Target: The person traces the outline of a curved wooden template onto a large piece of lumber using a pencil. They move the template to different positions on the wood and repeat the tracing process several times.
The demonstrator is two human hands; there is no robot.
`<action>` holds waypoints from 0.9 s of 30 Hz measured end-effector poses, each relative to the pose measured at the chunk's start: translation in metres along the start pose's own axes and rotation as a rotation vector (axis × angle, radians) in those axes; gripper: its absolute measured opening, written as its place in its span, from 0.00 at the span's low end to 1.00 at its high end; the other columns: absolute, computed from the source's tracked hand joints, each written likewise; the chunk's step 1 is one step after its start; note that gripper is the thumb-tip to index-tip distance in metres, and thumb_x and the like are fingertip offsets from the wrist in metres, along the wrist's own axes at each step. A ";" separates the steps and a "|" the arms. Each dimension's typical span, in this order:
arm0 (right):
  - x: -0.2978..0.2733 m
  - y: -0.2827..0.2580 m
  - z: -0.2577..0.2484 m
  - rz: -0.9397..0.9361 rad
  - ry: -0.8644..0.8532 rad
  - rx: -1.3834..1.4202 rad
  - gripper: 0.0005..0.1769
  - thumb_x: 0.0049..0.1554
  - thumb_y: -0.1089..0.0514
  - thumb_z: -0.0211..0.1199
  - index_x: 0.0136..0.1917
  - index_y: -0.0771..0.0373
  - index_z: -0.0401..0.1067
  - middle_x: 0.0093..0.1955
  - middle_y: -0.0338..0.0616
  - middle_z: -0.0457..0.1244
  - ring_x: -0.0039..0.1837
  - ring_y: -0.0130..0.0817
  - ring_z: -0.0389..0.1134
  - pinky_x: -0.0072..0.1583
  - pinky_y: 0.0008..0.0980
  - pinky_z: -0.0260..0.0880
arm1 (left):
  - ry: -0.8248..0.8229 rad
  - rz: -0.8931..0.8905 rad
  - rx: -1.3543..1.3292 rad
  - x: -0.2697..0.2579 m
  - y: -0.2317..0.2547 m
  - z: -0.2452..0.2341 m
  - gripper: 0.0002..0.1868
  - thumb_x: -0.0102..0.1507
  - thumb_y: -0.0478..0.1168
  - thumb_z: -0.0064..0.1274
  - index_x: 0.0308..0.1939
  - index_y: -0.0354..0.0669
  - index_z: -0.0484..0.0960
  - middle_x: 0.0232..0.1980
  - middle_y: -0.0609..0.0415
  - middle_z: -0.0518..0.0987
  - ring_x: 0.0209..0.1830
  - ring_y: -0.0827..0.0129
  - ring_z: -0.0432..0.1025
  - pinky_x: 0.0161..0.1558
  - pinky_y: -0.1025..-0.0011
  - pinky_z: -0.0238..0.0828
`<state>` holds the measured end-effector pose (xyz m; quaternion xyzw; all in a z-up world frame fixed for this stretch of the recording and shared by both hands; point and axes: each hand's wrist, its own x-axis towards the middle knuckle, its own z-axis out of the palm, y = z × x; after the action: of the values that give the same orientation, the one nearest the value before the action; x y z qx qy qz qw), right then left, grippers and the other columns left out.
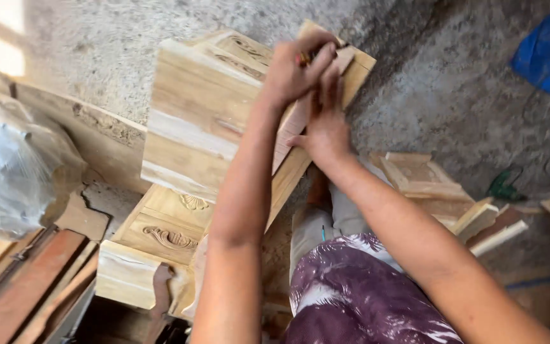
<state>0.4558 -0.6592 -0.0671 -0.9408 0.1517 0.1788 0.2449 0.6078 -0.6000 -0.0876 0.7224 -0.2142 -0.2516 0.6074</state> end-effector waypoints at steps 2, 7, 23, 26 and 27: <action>-0.003 -0.009 -0.007 0.013 -0.037 0.038 0.82 0.33 0.36 0.83 0.79 0.79 0.36 0.81 0.77 0.29 0.82 0.76 0.34 0.80 0.52 0.42 | -0.222 -0.022 0.130 0.033 -0.003 0.000 0.09 0.66 0.40 0.57 0.45 0.38 0.85 0.37 0.48 0.86 0.37 0.67 0.82 0.42 0.71 0.79; -0.004 -0.013 -0.007 0.050 -0.029 0.108 0.81 0.32 0.37 0.83 0.80 0.77 0.38 0.82 0.75 0.30 0.83 0.73 0.36 0.81 0.51 0.43 | -0.584 -0.068 0.265 0.090 -0.009 -0.001 0.08 0.62 0.39 0.56 0.39 0.40 0.87 0.33 0.48 0.85 0.32 0.66 0.82 0.39 0.70 0.79; -0.008 -0.016 -0.007 0.094 -0.104 0.163 0.75 0.37 0.41 0.83 0.82 0.73 0.42 0.84 0.70 0.29 0.85 0.70 0.33 0.79 0.47 0.47 | -0.197 -0.157 0.104 -0.011 0.011 -0.025 0.11 0.70 0.35 0.56 0.56 0.37 0.84 0.48 0.47 0.87 0.47 0.65 0.84 0.51 0.70 0.81; -0.005 -0.014 -0.012 0.072 -0.083 0.126 0.76 0.36 0.42 0.84 0.81 0.75 0.41 0.83 0.71 0.29 0.84 0.70 0.33 0.81 0.50 0.46 | -0.127 -0.149 0.096 -0.015 0.011 -0.014 0.12 0.70 0.36 0.55 0.56 0.37 0.82 0.48 0.47 0.87 0.47 0.65 0.84 0.51 0.70 0.80; -0.005 -0.013 -0.012 0.058 -0.090 0.119 0.76 0.36 0.42 0.84 0.81 0.75 0.41 0.83 0.71 0.29 0.84 0.70 0.33 0.81 0.50 0.46 | -0.111 -0.152 0.094 -0.014 0.011 -0.014 0.12 0.70 0.36 0.55 0.56 0.37 0.82 0.48 0.47 0.87 0.47 0.65 0.84 0.51 0.70 0.80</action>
<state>0.4590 -0.6533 -0.0500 -0.9108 0.1783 0.2186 0.3014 0.6053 -0.5823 -0.0735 0.7490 -0.2038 -0.3263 0.5394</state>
